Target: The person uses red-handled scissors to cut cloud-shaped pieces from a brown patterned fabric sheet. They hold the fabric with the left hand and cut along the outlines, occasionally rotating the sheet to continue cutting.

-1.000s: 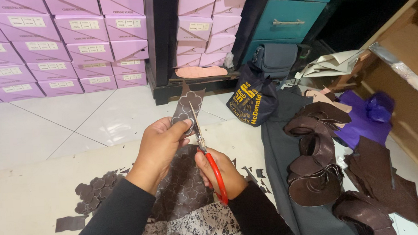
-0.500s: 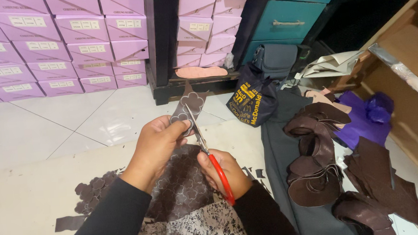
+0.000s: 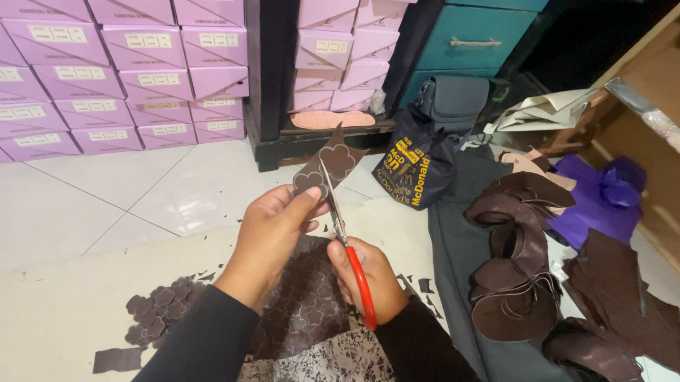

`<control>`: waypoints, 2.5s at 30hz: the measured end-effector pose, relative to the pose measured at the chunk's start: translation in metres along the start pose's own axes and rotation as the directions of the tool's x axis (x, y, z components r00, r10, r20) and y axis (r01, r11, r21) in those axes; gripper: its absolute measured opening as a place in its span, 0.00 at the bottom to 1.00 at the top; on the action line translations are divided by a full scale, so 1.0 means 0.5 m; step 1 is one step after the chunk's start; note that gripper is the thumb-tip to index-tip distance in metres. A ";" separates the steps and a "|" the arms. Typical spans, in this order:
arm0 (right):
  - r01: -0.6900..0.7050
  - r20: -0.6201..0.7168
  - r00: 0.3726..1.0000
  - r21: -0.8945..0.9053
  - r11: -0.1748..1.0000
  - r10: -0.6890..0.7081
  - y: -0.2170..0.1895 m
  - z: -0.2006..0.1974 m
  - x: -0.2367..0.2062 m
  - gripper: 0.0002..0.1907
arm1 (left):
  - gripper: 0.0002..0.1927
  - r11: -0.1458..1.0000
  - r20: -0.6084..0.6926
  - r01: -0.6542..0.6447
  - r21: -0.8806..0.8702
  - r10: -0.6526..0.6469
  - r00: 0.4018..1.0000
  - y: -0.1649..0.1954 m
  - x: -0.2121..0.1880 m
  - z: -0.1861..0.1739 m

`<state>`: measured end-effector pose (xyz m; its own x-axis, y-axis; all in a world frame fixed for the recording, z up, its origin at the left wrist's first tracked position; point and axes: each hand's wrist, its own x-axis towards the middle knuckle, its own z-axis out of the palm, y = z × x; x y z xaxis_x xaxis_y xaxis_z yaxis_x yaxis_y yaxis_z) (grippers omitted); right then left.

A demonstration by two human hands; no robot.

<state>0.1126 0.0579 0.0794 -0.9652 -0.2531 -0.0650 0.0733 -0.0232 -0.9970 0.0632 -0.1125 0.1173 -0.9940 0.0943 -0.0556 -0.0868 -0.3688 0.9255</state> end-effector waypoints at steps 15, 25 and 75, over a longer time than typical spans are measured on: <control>0.007 0.168 0.986 0.038 0.999 -0.014 -0.009 -0.030 -0.004 0.19 | 0.10 0.970 0.095 -0.129 0.207 0.112 0.989 0.010 0.001 -0.022; -0.007 0.207 0.978 -0.037 0.999 0.015 -0.014 -0.040 -0.006 0.21 | 0.10 0.934 0.139 -0.169 0.315 0.131 0.982 0.026 -0.002 -0.043; 0.052 0.214 0.975 0.081 0.995 -0.068 -0.015 -0.028 -0.010 0.19 | 0.06 0.996 0.034 0.077 -0.036 -0.076 0.997 0.002 -0.007 0.005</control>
<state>0.1133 0.0729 0.0867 -0.8920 -0.4518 0.0134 0.0429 -0.1142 -0.9925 0.0669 -0.1108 0.1193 -0.9816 0.1539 -0.1130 -0.1658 -0.3939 0.9041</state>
